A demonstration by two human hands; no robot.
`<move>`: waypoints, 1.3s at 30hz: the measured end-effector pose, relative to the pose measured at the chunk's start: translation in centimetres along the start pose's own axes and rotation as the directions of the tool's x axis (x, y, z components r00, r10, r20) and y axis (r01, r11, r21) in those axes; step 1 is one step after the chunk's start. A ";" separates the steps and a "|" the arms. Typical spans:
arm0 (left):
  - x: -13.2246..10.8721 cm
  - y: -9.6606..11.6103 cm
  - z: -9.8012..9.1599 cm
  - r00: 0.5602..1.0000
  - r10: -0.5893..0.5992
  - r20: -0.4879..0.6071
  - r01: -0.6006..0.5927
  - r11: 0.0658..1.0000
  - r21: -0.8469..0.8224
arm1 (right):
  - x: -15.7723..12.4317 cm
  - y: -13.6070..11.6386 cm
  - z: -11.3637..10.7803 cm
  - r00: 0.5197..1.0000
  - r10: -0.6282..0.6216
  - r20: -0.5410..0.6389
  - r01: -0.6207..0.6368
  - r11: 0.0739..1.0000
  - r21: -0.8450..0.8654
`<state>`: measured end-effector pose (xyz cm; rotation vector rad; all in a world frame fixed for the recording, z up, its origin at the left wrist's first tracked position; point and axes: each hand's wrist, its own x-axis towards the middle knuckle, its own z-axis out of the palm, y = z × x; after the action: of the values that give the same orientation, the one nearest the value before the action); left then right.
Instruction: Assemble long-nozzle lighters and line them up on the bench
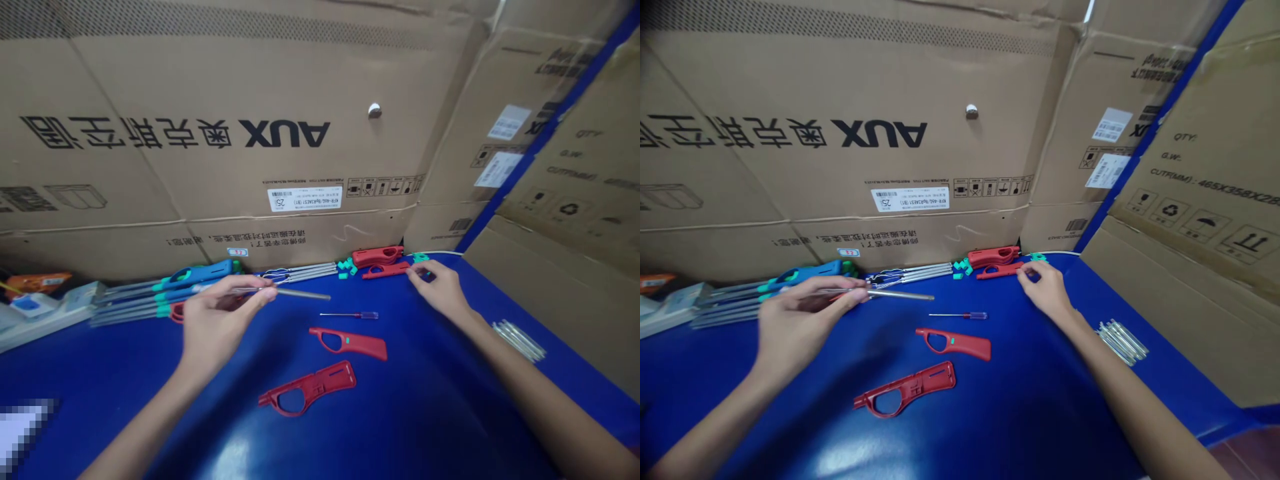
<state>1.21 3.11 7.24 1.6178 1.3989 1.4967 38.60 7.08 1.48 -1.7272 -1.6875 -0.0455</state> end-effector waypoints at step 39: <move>-1.4 -7.0 -2.2 0.940 -0.121 0.320 -0.039 0.891 0.452 | -1.7 -16.0 10.5 0.728 -0.457 0.511 0.539 0.842 -0.014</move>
<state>-2.97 3.57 1.06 1.9914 1.6404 0.8352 19.59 9.13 -0.01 -1.4040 -2.5724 0.0124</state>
